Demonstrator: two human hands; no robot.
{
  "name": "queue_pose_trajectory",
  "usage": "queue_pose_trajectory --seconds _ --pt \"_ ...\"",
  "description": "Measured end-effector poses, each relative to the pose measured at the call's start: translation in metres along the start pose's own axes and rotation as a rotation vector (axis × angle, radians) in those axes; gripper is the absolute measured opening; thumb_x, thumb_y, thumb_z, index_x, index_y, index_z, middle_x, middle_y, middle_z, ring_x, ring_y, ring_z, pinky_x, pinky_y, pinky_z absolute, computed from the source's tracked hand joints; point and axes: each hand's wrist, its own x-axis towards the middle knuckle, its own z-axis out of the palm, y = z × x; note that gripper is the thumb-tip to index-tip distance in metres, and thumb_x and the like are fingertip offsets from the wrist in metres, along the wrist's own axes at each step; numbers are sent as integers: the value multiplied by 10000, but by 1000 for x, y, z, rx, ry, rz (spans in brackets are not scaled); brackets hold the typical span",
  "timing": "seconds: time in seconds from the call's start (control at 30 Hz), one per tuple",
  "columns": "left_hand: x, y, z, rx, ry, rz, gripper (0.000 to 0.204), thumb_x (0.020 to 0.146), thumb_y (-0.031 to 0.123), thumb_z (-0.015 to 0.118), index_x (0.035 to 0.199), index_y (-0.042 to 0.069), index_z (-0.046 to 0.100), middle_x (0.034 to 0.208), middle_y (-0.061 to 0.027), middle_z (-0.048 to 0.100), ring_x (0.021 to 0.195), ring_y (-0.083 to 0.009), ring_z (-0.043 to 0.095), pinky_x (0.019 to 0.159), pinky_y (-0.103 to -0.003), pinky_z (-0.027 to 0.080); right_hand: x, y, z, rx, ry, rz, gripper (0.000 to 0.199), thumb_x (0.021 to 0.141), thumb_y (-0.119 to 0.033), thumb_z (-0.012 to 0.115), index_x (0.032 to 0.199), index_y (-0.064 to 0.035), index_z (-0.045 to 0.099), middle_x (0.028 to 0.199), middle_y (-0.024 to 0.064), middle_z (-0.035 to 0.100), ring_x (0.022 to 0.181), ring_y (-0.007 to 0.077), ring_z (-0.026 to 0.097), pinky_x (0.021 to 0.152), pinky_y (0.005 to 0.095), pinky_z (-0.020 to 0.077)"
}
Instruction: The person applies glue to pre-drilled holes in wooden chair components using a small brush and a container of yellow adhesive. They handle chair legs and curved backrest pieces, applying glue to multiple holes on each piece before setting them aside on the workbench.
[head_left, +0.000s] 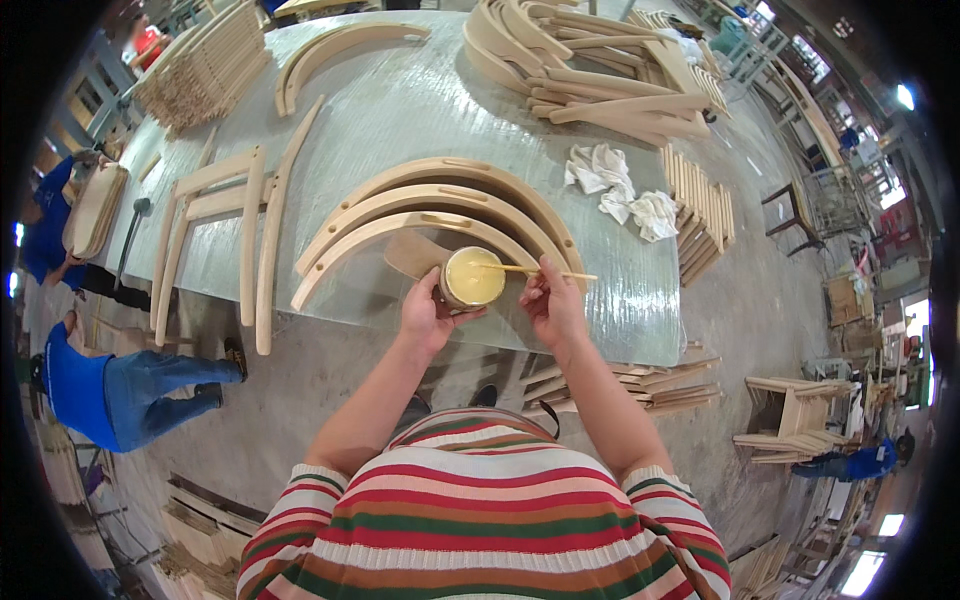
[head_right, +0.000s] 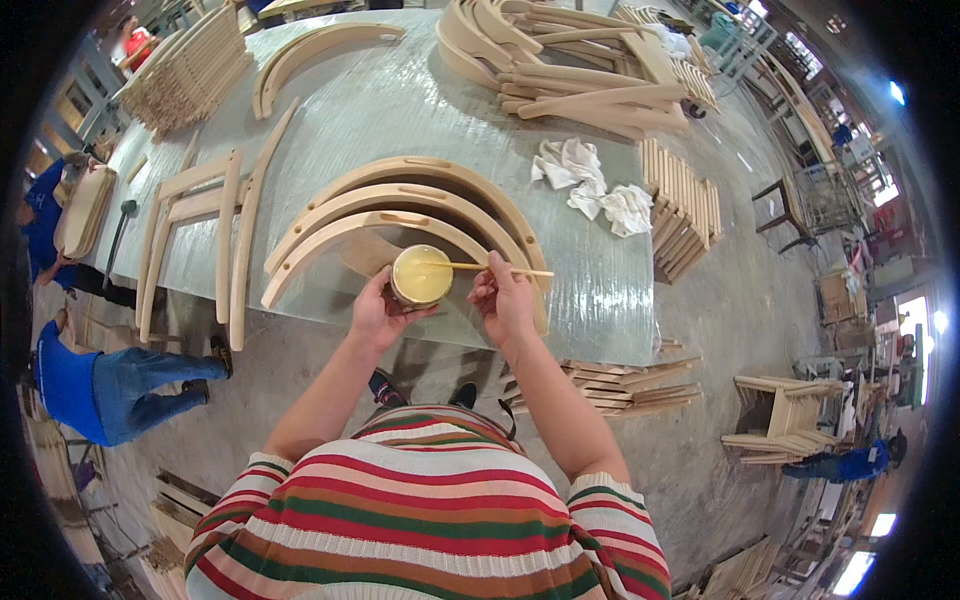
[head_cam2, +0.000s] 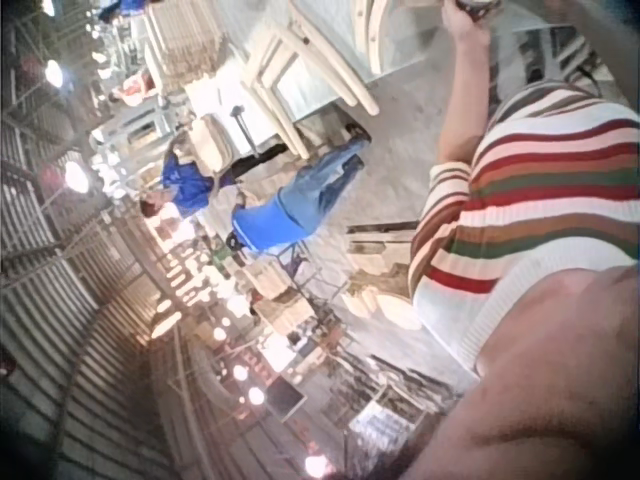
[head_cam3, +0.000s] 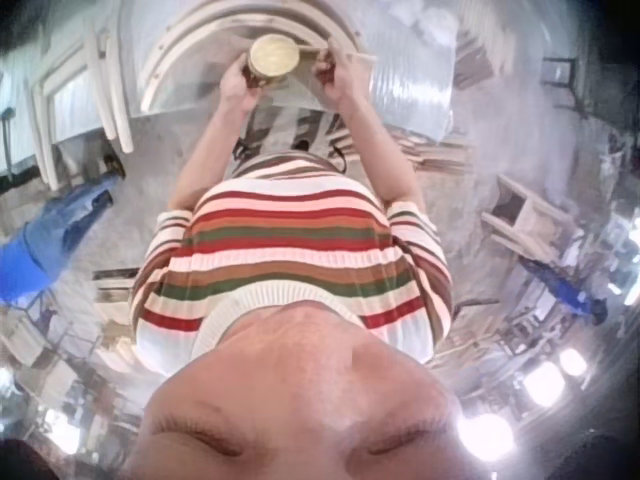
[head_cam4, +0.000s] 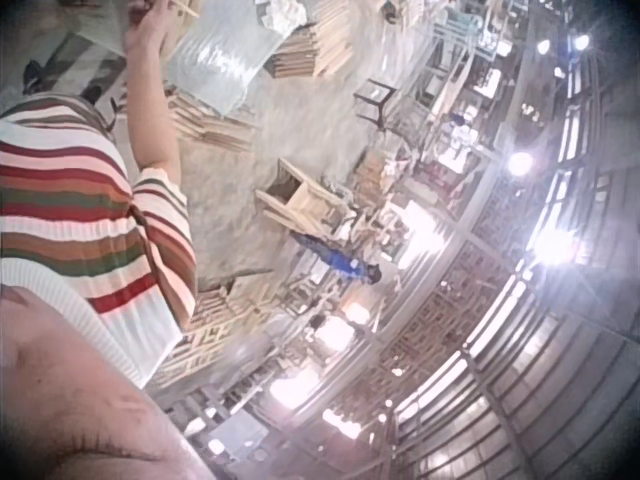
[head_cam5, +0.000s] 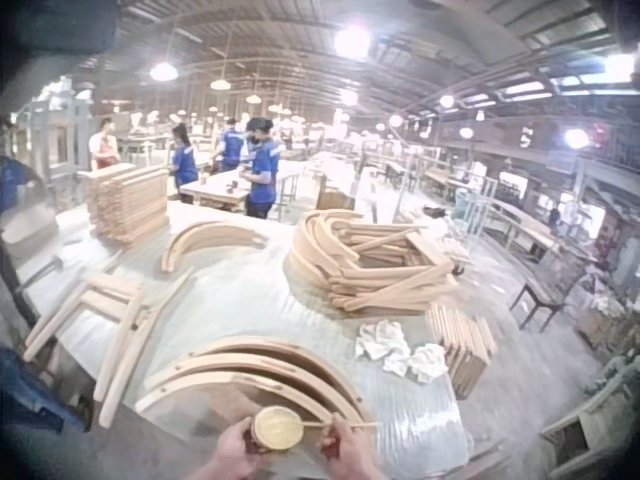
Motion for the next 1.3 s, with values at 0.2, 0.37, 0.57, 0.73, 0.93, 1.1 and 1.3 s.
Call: queue_pose_trajectory --seconds 0.2,0.37,0.57,0.73,0.93,1.1,1.3 --pt "2 -24 15 7 26 -63 416 964 313 324 1241 36 462 1202 -182 543 1086 -362 551 897 -570 459 26 -94 -39 -623 61 -664 211 888 -183 600 760 -33 528 634 59 586 519 102 540 504 234 457" --pt "-9 -31 -2 -2 97 -42 398 961 301 334 1229 37 465 1194 -172 540 1072 -366 555 878 -571 471 47 -117 -51 -1242 39 -878 208 861 -170 614 767 -13 517 596 81 562 535 170 563 499 295 424" --pt "-23 -33 -10 24 170 12 407 958 293 317 1242 46 472 1212 -165 542 1092 -370 544 888 -579 457 76 -107 -52 -1514 -126 -972 191 816 -157 624 770 -14 506 625 166 534 607 368 542 544 398 422" --pt "-30 -33 -16 11 191 28 409 960 292 305 1246 51 472 1226 -161 535 1097 -367 544 888 -579 458 84 -108 -42 -1590 -240 -980 181 817 -149 598 758 -7 501 676 195 548 668 390 547 585 432 428" --pt "-32 -38 -15 18 198 38 408 959 292 319 1245 43 470 1224 -159 537 1085 -368 552 880 -576 465 86 -114 -35 -1636 -307 -935 179 819 -147 585 766 -1 498 681 202 552 692 397 552 600 440 431" --pt "-32 -41 -9 6 192 50 403 958 293 332 1236 40 475 1196 -161 551 1065 -371 561 874 -575 468 87 -116 -37 -1525 -280 -874 185 806 -132 607 765 8 494 668 202 555 670 403 549 587 436 430" --pt "-30 -45 2 47 170 48 396 959 293 334 1231 43 476 1182 -158 557 1051 -358 569 858 -567 480 84 -119 -39 -1501 -258 -933 209 798 -135 634 737 5 491 633 186 547 611 386 535 553 403 428"
